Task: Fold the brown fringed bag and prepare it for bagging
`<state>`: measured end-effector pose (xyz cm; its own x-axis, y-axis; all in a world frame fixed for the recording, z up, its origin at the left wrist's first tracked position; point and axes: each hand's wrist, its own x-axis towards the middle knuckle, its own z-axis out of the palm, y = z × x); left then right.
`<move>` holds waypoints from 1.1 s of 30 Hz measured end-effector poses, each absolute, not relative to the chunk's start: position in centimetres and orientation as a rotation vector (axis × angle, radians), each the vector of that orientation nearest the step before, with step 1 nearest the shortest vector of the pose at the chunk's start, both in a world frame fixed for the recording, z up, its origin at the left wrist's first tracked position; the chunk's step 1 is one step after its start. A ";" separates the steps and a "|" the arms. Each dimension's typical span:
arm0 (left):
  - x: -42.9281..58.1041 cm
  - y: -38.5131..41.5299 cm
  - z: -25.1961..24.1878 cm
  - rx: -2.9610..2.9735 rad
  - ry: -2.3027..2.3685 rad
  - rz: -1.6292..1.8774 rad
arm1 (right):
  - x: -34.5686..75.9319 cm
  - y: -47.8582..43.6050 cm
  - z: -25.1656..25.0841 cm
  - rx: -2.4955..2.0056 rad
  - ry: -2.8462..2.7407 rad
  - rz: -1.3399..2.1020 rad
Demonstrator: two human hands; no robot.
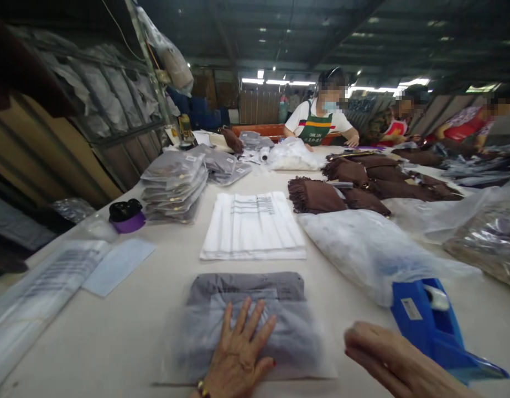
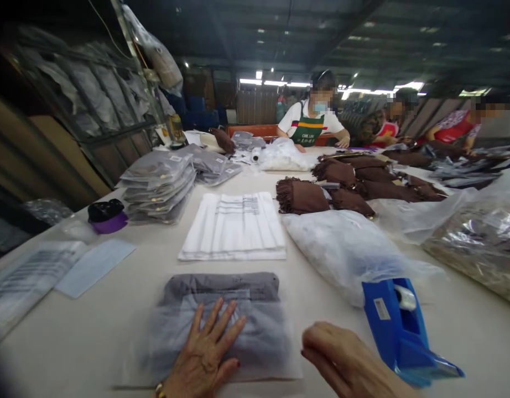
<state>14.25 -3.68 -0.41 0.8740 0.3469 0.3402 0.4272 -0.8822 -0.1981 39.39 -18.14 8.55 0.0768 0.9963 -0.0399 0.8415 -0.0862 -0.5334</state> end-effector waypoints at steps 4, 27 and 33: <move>14.2 -3.2 -0.8 -2.789 -0.553 -0.520 | 37.9 -8.9 11.8 -1.827 -2.275 0.736; 8.4 0.7 -0.9 -2.650 -0.494 -0.590 | 31.3 -11.5 -2.9 -1.727 -2.099 -0.880; 3.5 2.9 -2.3 -2.783 -0.934 -0.389 | 35.3 -14.7 0.5 -1.743 -1.891 -0.668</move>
